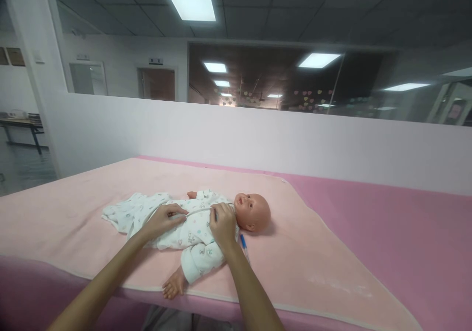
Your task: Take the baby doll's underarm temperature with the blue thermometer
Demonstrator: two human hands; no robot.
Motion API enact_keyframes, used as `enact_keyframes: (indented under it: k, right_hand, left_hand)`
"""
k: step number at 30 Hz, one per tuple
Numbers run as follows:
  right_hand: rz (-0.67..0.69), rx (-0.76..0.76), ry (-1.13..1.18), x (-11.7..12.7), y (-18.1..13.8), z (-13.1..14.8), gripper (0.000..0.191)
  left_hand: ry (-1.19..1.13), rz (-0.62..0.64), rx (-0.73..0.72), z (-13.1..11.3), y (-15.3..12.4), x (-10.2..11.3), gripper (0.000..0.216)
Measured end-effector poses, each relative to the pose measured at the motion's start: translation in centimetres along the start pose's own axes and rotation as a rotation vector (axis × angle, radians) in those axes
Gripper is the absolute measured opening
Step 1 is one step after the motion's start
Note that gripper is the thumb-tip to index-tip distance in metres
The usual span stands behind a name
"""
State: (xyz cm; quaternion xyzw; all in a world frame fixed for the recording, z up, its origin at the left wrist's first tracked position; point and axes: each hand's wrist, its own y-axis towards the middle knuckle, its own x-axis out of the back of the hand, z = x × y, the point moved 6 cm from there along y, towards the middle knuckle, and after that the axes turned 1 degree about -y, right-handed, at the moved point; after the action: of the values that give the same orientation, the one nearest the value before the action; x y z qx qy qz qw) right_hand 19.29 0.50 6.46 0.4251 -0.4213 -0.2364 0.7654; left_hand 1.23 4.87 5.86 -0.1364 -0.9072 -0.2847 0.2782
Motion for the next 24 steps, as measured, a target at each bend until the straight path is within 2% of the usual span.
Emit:
enact_keyframes:
  k: [5, 10, 15, 17, 22, 24]
  right_hand:
    - [-0.008, 0.006, 0.001, 0.0, 0.0, 0.0, 0.018]
    - [-0.005, -0.001, 0.021, 0.0, 0.0, -0.1, 0.018]
    - [0.011, -0.023, 0.021, -0.1, -0.1, -0.2, 0.017]
    - [0.015, -0.034, 0.021, -0.2, -0.1, -0.3, 0.017]
    - [0.019, -0.051, 0.022, -0.4, -0.2, -0.4, 0.017]
    - [0.01, -0.055, 0.014, -0.3, -0.2, -0.5, 0.017]
  left_hand:
    - [0.077, -0.079, -0.047, -0.4, -0.3, 0.1, 0.024]
    - [0.148, -0.129, -0.084, -0.2, -0.3, 0.0, 0.017]
    - [0.214, -0.135, -0.098, -0.7, -0.4, -0.3, 0.014]
    - [0.171, -0.132, -0.138, -2.5, -0.5, -0.2, 0.014]
    - [-0.154, -0.123, -0.298, -9.9, -2.5, 0.2, 0.029]
    - [-0.311, -0.037, -0.239, -11.2, -3.6, -0.3, 0.04]
